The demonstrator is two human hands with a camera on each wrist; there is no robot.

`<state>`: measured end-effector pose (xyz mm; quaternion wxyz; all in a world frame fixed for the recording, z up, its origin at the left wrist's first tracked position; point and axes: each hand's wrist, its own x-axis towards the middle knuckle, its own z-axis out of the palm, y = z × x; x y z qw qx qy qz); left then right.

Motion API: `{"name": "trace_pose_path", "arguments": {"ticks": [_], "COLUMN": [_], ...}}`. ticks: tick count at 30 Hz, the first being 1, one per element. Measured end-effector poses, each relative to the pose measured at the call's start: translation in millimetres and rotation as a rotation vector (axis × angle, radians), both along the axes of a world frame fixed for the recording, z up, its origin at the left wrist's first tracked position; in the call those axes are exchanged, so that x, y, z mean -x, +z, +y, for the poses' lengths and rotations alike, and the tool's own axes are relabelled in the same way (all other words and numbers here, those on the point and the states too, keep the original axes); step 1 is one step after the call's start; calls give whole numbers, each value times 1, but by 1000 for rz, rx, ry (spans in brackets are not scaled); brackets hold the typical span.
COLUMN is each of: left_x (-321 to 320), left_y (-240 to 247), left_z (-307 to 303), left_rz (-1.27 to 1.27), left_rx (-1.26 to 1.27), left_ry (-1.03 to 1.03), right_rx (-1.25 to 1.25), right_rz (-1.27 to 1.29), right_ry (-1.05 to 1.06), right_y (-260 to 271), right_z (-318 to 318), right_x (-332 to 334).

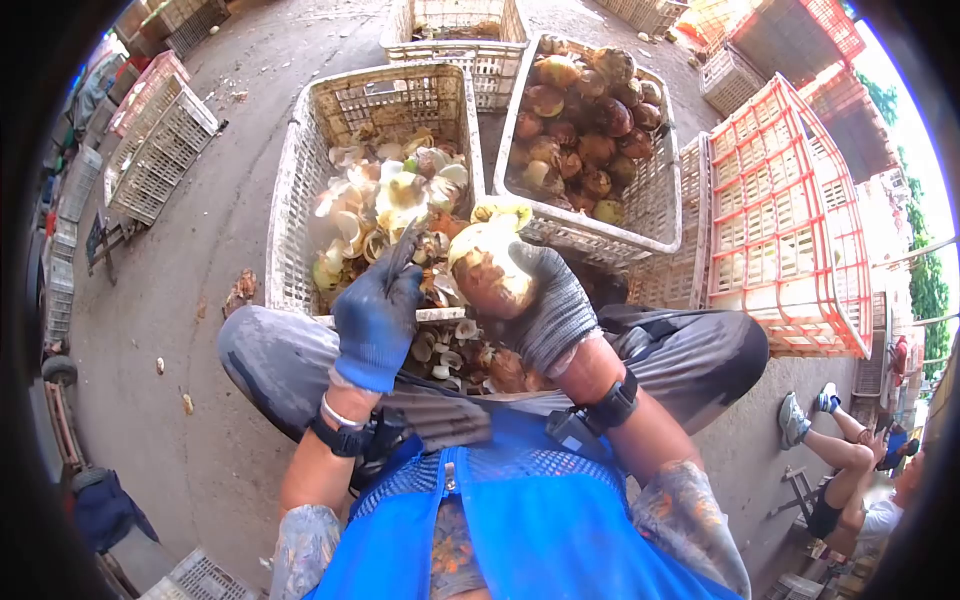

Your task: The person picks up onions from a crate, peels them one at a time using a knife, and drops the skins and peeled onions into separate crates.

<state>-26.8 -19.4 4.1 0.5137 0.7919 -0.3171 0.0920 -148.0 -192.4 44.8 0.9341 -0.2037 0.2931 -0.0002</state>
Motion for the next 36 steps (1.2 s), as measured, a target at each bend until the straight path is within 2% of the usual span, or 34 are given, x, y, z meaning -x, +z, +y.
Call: {"name": "trace_pose_path", "arguments": {"ticks": [1,3,4,7,8,13,15,16,18,19,20,21,22,23,24,25,26,27,29,30,32,33,36], "left_x": [2,7,10,3,2,-11,-14,-16,-23,-25,-27,-23,-16,-12,-8,-4,0,4,8,10,13,15,17], "left_y": [6,20,26,13,9,-2,-4,18,16,15,-10,-10,-7,-4,0,9,22,33,42,44,45,45,41], "left_z": [2,8,8,9,10,12,9,6,4,4,9,12,20,24,19,20,24,27,27,27,26,26,28], "left_rz": [-1,-186,-296,-155,-129,50,486,879,989,1089,864,863,700,535,173,174,-21,-218,-172,-162,-151,-141,-52], "left_rx": [-1,-124,-280,-241,-194,-309,-255,-236,-257,-285,-277,-279,-136,8,98,99,-77,-253,-299,-344,-390,-446,-553], "left_ry": [-1,-95,-68,-54,-79,-110,-214,-225,-213,-212,-192,-213,-109,-1,-37,-36,-90,-142,-180,-161,-144,-132,-124], "right_rx": [-1,-17,-90,-5,58,8,17,66,120,383,648,912,1822,1822,1494,1164,1130,1130,857,856,-102,-104,448], "right_rz": [-1,48,-28,-48,-13,-27,-42,-33,-19,-10,-1,18,-112,-105,11,116,119,115,33,33,-100,-98,-157], "right_ry": [-1,-30,20,117,89,123,132,101,78,82,80,62,382,380,295,212,111,117,119,118,66,64,87], "right_y": [-3,-7,-13,-7,-6,-19,-18,-14,-22,-45,-69,-79,-68,-69,-71,-74,-96,-94,-87,-70,-27,-25,-13], "right_z": [-2,-3,-6,-3,2,3,7,10,10,7,1,-5,-12,-13,-12,-12,-15,-13,-10,-7,-1,0,5], "right_x": [-3,-7,-5,0,0,1,2,2,5,10,14,21,22,22,21,21,23,22,21,18,7,4,-2]}}
